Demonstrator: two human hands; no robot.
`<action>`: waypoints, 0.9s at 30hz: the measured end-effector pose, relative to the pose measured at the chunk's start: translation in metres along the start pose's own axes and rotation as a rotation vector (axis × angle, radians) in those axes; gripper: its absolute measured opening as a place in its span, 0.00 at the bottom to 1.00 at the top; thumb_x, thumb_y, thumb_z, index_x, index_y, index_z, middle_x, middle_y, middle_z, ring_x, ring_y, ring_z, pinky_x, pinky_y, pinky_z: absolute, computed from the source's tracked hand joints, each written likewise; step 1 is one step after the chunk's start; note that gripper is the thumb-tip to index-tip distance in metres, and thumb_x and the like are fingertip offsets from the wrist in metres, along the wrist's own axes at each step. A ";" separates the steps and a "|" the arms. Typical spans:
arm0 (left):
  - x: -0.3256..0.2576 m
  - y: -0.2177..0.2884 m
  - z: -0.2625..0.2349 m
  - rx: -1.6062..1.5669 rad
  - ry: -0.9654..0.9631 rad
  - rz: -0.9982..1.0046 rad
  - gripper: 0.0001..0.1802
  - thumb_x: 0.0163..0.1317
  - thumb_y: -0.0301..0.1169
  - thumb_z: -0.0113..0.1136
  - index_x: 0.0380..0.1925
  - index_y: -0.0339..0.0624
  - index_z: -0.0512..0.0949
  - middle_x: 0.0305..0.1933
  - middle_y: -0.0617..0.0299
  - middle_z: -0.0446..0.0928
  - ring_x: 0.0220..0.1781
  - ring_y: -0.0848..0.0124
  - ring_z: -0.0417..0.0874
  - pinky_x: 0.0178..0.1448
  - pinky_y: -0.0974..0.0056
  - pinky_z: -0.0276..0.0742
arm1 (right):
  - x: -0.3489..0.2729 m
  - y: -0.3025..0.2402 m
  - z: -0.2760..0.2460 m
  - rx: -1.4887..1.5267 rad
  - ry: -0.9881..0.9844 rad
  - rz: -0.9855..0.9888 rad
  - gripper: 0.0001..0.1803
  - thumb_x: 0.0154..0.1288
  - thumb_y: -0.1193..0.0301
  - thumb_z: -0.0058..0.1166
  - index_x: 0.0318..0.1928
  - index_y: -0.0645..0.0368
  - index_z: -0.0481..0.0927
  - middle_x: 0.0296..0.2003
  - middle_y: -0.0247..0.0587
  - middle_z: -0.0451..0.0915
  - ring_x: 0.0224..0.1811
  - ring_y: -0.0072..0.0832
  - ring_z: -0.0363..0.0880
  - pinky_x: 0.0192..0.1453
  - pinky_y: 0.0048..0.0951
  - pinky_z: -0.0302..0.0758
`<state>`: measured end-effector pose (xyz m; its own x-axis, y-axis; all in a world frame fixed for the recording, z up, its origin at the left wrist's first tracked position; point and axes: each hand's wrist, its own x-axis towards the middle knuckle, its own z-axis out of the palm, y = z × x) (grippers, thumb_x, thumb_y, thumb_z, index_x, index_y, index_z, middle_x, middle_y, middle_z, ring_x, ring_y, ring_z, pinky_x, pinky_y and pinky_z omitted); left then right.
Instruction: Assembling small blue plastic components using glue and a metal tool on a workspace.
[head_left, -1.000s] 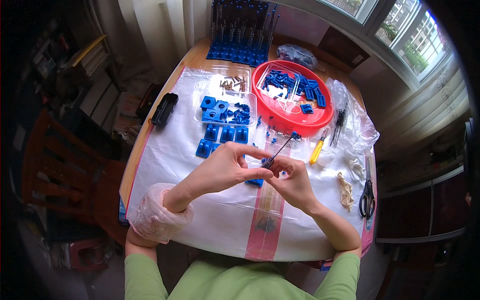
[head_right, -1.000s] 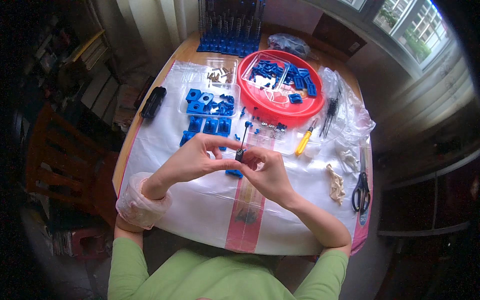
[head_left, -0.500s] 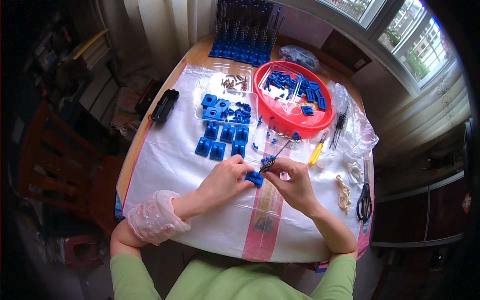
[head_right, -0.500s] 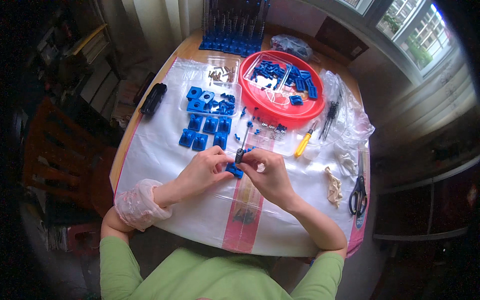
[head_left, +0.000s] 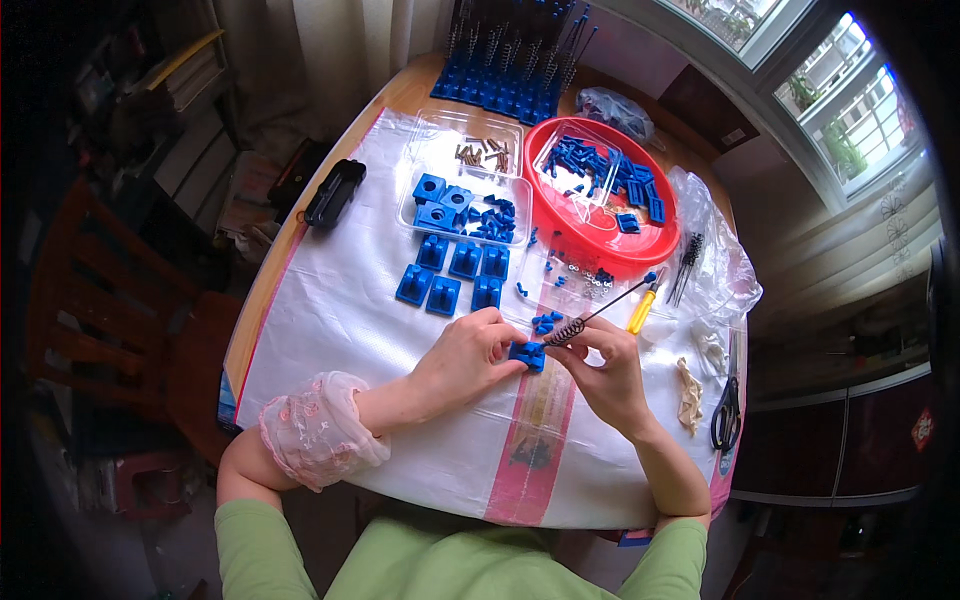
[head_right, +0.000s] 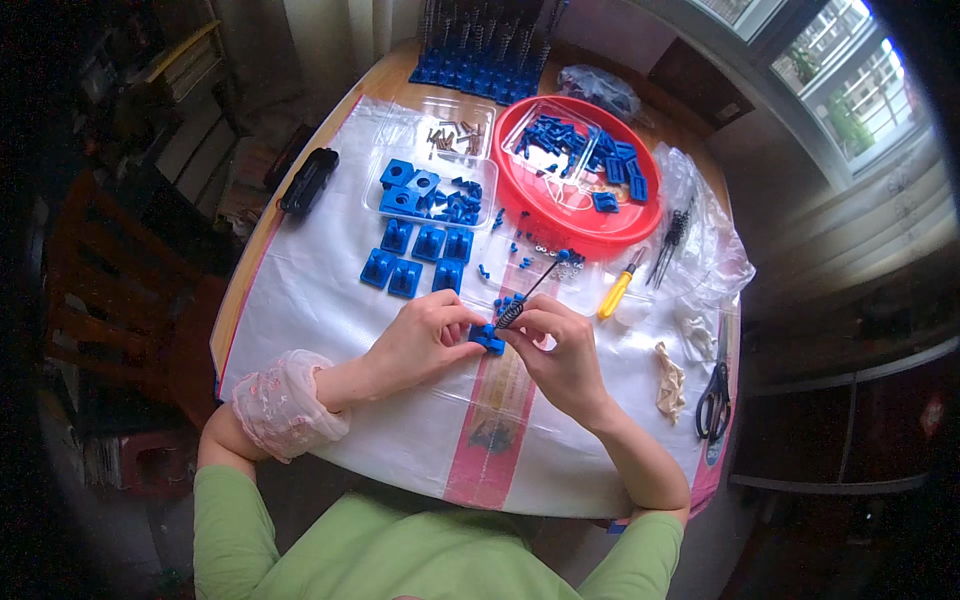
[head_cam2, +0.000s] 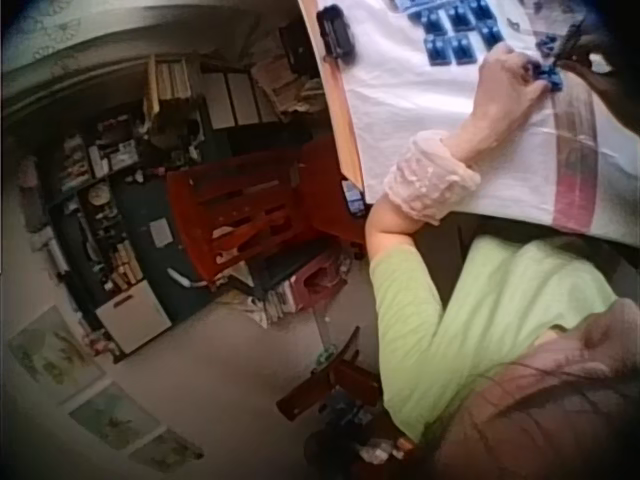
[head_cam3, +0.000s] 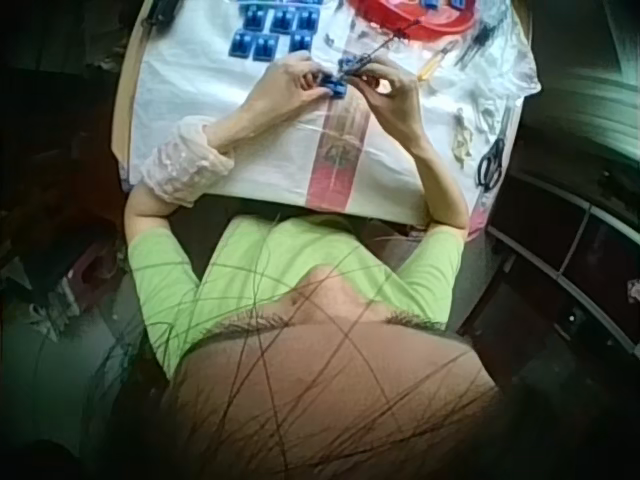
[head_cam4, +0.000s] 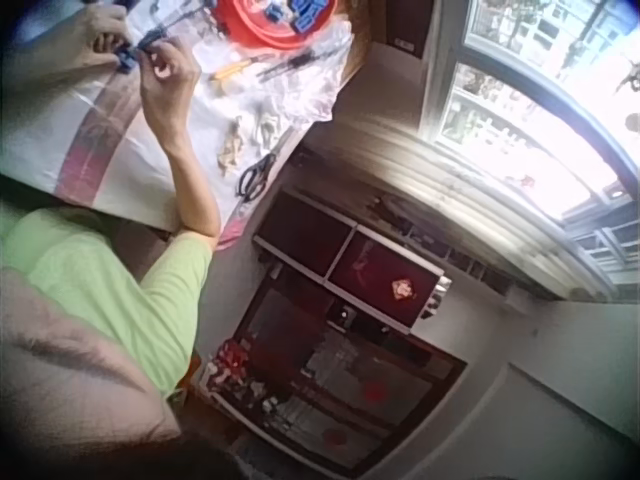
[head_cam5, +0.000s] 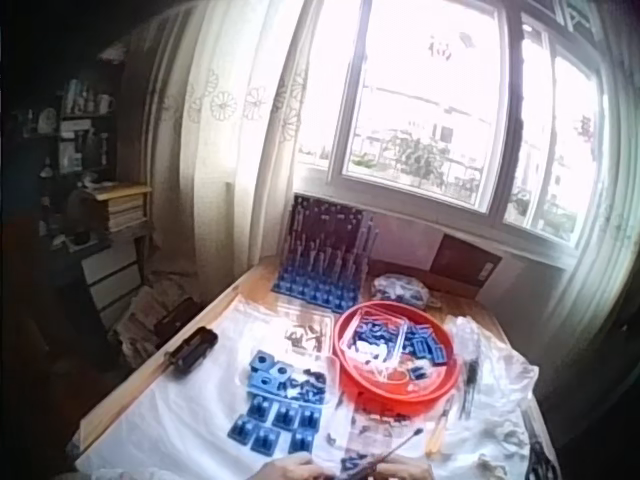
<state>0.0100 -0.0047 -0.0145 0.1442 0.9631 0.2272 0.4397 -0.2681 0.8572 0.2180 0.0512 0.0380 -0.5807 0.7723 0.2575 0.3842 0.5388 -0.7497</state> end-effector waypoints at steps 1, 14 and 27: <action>0.000 0.000 0.001 0.010 0.006 0.004 0.15 0.57 0.29 0.75 0.45 0.39 0.86 0.35 0.58 0.78 0.34 0.69 0.82 0.40 0.65 0.81 | 0.000 0.000 0.000 0.001 0.001 0.002 0.06 0.56 0.82 0.69 0.35 0.67 0.86 0.31 0.38 0.81 0.28 0.22 0.76 0.33 0.25 0.73; 0.000 -0.006 0.006 0.042 0.025 0.012 0.16 0.56 0.30 0.75 0.44 0.41 0.86 0.36 0.57 0.79 0.34 0.65 0.83 0.40 0.62 0.80 | 0.000 0.011 -0.001 -0.006 0.002 -0.007 0.09 0.56 0.82 0.70 0.38 0.64 0.89 0.30 0.40 0.85 0.28 0.23 0.80 0.35 0.24 0.76; 0.001 -0.006 0.006 0.048 0.033 0.016 0.16 0.55 0.29 0.76 0.44 0.41 0.86 0.35 0.58 0.79 0.34 0.66 0.83 0.39 0.62 0.80 | 0.001 0.007 -0.002 0.010 -0.034 0.020 0.11 0.57 0.83 0.69 0.42 0.63 0.90 0.34 0.39 0.86 0.30 0.20 0.80 0.36 0.23 0.77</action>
<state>0.0128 -0.0026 -0.0222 0.1221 0.9588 0.2565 0.4800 -0.2833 0.8303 0.2218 0.0561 0.0346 -0.5971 0.7710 0.2216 0.3890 0.5199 -0.7605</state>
